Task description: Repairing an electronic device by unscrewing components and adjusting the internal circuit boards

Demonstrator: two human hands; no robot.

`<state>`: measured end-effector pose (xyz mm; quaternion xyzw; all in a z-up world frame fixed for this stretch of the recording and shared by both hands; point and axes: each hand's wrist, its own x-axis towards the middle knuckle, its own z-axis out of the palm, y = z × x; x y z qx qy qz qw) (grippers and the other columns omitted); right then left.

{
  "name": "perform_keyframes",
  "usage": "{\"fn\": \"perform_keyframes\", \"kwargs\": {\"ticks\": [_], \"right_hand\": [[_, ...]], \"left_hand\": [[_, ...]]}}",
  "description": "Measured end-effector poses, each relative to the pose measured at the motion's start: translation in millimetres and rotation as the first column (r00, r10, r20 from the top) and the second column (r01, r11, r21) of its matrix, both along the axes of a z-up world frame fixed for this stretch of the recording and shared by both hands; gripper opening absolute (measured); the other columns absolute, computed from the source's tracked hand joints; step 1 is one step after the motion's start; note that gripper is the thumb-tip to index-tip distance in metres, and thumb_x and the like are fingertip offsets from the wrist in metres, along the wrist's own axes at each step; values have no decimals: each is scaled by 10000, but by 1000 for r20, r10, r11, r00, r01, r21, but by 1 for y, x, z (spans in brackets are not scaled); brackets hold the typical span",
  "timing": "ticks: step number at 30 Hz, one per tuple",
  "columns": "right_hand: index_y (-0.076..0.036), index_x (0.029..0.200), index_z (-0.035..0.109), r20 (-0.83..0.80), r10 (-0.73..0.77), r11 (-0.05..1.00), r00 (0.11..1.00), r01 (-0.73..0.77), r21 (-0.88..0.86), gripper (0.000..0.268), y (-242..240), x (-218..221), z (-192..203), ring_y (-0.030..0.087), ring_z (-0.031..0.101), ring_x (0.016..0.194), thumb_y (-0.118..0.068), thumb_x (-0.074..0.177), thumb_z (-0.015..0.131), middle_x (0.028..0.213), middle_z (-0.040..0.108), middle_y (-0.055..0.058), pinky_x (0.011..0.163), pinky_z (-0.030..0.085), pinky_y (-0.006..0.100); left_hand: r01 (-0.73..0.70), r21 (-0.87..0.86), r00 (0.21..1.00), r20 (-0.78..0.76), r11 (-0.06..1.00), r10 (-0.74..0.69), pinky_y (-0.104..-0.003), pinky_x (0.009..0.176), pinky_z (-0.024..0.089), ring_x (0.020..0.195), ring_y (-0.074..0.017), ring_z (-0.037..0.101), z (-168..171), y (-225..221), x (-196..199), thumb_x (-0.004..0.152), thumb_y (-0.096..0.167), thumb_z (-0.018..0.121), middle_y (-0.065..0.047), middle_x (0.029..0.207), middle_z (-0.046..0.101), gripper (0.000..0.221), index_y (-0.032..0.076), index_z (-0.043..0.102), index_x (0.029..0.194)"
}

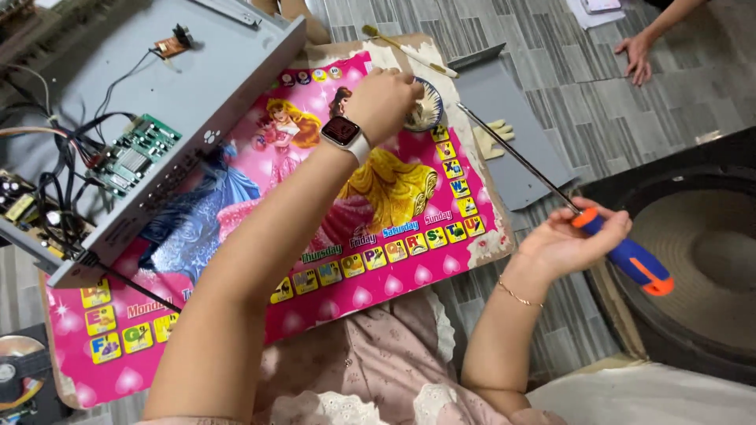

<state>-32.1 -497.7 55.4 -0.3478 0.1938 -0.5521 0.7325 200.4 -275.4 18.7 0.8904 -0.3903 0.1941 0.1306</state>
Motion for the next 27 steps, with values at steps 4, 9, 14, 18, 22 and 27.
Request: {"fn": "perform_keyframes", "kwargs": {"ticks": [4, 9, 14, 18, 22, 27], "right_hand": [[-119, 887, 556, -34, -21, 999, 999, 22, 47, 283, 0, -9, -9, 113, 503, 605, -396, 879, 615, 792, 614, 62, 554, 376, 185], [-115, 907, 603, -71, 107, 989, 992, -98, 114, 267, 0, -22, -34, 113, 551, 609, -380, 901, 635, 793, 649, 59, 552, 439, 204], [-141, 1047, 566, -117, 435, 899, 893, -437, 6, 433, 65, -49, -36, 152, 576, 762, -549, 911, 619, 978, 650, 76, 718, 500, 258], [-72, 1237, 523, -108, 697, 683, 708, -703, -198, 777, 121, -65, -57, 247, 695, 917, -687, 841, 786, 1198, 647, 178, 860, 630, 336], [-101, 1230, 512, -220, 758, 505, 614, -766, -398, 807, 185, -70, -33, 264, 580, 1193, -763, 839, 759, 1358, 529, 163, 929, 637, 429], [-72, 1160, 586, -563, 515, 101, 646, -698, -709, 358, 218, -66, -8, 261, 652, 1125, -298, 889, 640, 1265, 648, 158, 1031, 536, 381]], "left_hand": [[-12, 204, 996, -88, 979, 31, -475, 955, 505, 877, -271, 709, 23, 6, 2, 835, 218, 764, -80, 1080, 733, 451, 155, 639, 1264], [46, -90, 987, 154, 995, -32, -408, 783, 541, 878, -287, 677, 74, 83, -32, 930, 162, 738, -97, 1028, 697, 177, 99, 713, 1094], [-98, -42, 993, 69, 994, 101, -444, 719, 535, 815, -343, 656, 102, 228, -67, 981, 115, 717, -133, 993, 662, 83, 58, 711, 1041], [-359, 9, 919, -174, 933, 355, -443, 641, 522, 730, -340, 665, 103, 338, -95, 992, 113, 724, -165, 940, 701, 117, 6, 757, 1022], [-398, 118, 824, -390, 910, 411, -466, 643, 531, 719, -360, 686, 72, 383, -116, 979, 256, 677, -138, 941, 756, 253, 37, 739, 1089], [-248, 281, 955, -89, 927, 283, -482, 1034, 469, 1202, -374, 563, 39, 368, -118, 749, 9, 682, -118, 1332, 608, 630, 149, 624, 1361]]}}
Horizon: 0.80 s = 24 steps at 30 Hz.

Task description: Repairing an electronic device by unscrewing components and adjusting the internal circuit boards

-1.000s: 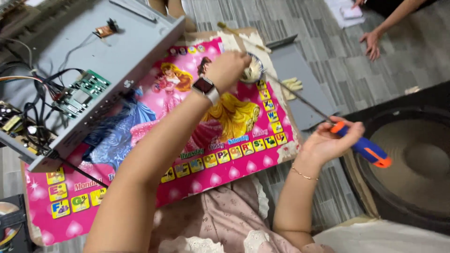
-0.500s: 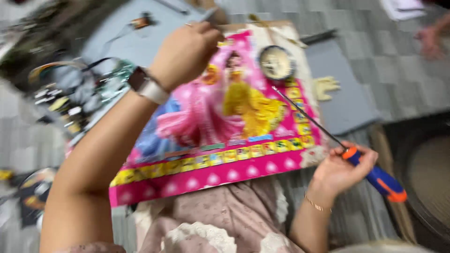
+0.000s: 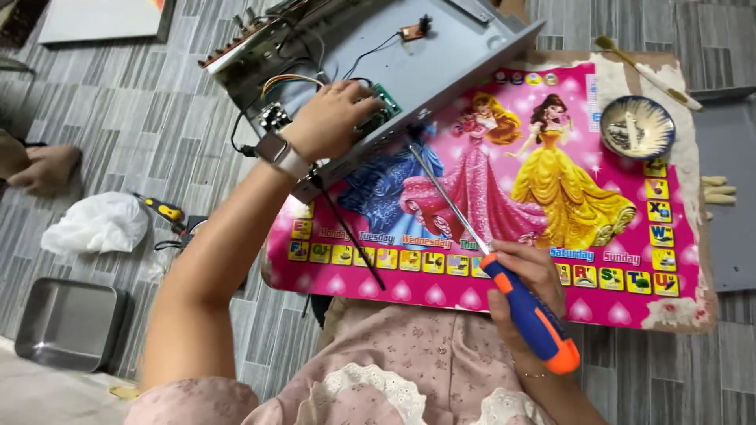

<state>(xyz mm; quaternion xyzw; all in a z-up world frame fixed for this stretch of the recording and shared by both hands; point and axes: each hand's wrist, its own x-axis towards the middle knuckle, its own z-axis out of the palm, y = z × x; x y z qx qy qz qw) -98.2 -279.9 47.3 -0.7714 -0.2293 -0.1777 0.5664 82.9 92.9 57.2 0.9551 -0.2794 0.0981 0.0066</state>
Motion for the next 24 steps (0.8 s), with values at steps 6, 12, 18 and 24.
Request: {"fn": "perform_keyframes", "kwargs": {"ticks": [6, 12, 18, 24], "right_hand": [[-63, 1046, 635, 132, 17, 995, 991, -3, -104, 211, -1, 7, 9, 265, 687, 1112, -159, 875, 715, 1216, 659, 150, 1003, 584, 366], [-38, 1049, 706, 202, 245, 949, 948, -192, -249, 332, 0, 31, 33, 238, 712, 991, -166, 765, 821, 1150, 706, 137, 884, 602, 334], [-134, 1046, 750, 226, 324, 831, 919, -162, -533, 281, 0, 34, 3, 242, 715, 1032, -102, 770, 789, 1251, 681, 72, 815, 593, 343], [-201, 1177, 720, 246, 337, 762, 909, -110, -638, 403, -13, 27, -20, 238, 669, 1130, -140, 779, 744, 1305, 635, 56, 906, 590, 375]], "left_hand": [[-82, 18, 991, -109, 996, 83, -484, 940, 488, 1128, -365, 598, -1, 9, 10, 786, 212, 729, -135, 1245, 640, 485, 199, 718, 1271], [-141, 125, 990, 14, 982, 141, -490, 962, 503, 1141, -364, 606, 0, -1, 12, 688, 239, 824, -168, 1243, 653, 697, 137, 632, 1351], [-336, 105, 935, 160, 936, 317, -430, 777, 462, 617, -316, 659, 1, 8, 32, 988, 274, 632, -92, 667, 711, 231, 107, 759, 891], [-293, -73, 916, 265, 953, 301, -458, 825, 463, 896, -317, 645, -2, 0, 52, 920, 247, 704, -81, 962, 702, 144, 137, 734, 1008]]}}
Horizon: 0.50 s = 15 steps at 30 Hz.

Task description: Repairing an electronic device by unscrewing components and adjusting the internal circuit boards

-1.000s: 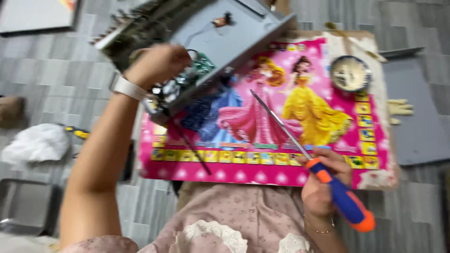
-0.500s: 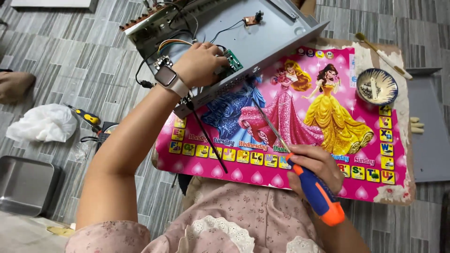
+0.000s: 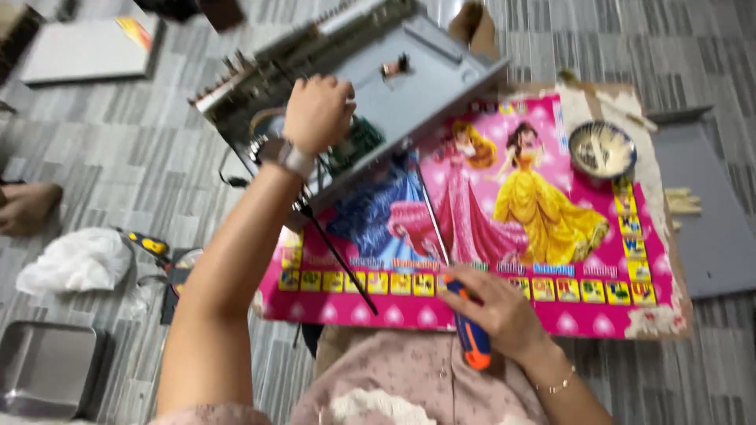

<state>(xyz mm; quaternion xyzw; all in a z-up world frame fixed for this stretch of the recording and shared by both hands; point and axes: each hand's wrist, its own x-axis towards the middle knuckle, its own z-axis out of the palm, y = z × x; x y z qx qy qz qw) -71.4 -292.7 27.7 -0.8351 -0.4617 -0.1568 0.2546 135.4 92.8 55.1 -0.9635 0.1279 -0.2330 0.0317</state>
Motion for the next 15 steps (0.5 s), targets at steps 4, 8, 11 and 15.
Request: {"fn": "perform_keyframes", "kwargs": {"ticks": [4, 8, 11, 15], "right_hand": [[-226, 1166, 714, 6, -51, 999, 999, 51, -11, 451, -7, 0, -25, 235, 683, 1148, -137, 740, 827, 1420, 600, 62, 932, 643, 347], [-194, 1155, 731, -90, -37, 999, 995, 37, 0, 365, 1, -3, 6, 221, 687, 1053, -152, 793, 710, 1390, 624, 54, 869, 567, 373], [-181, 1155, 726, -117, -36, 999, 993, 36, -3, 369, 1, -8, 10, 216, 682, 1020, -138, 789, 704, 1395, 620, 49, 866, 558, 374], [-179, 1167, 725, -108, -42, 999, 993, 42, 6, 380, 2, -6, 12, 208, 671, 965, -125, 792, 701, 1382, 620, 40, 826, 550, 364]], "left_hand": [[-154, -71, 848, -521, 986, 95, -415, 763, 584, 737, -242, 699, -10, -4, 25, 1103, 316, 499, -103, 954, 765, 314, 108, 732, 1074], [-149, 119, 803, -565, 982, 190, -536, 798, 510, 834, -421, 702, -30, 15, 51, 999, 438, 619, -178, 965, 766, 438, 27, 769, 992], [-136, 79, 807, -570, 988, 156, -528, 719, 564, 816, -419, 706, -26, 18, 36, 967, 347, 617, -164, 969, 762, 320, 76, 774, 1037], [-147, 46, 891, -428, 988, 153, -473, 618, 525, 714, -368, 702, -16, 18, 22, 999, 308, 605, -103, 889, 765, 207, 178, 763, 1029]]}}
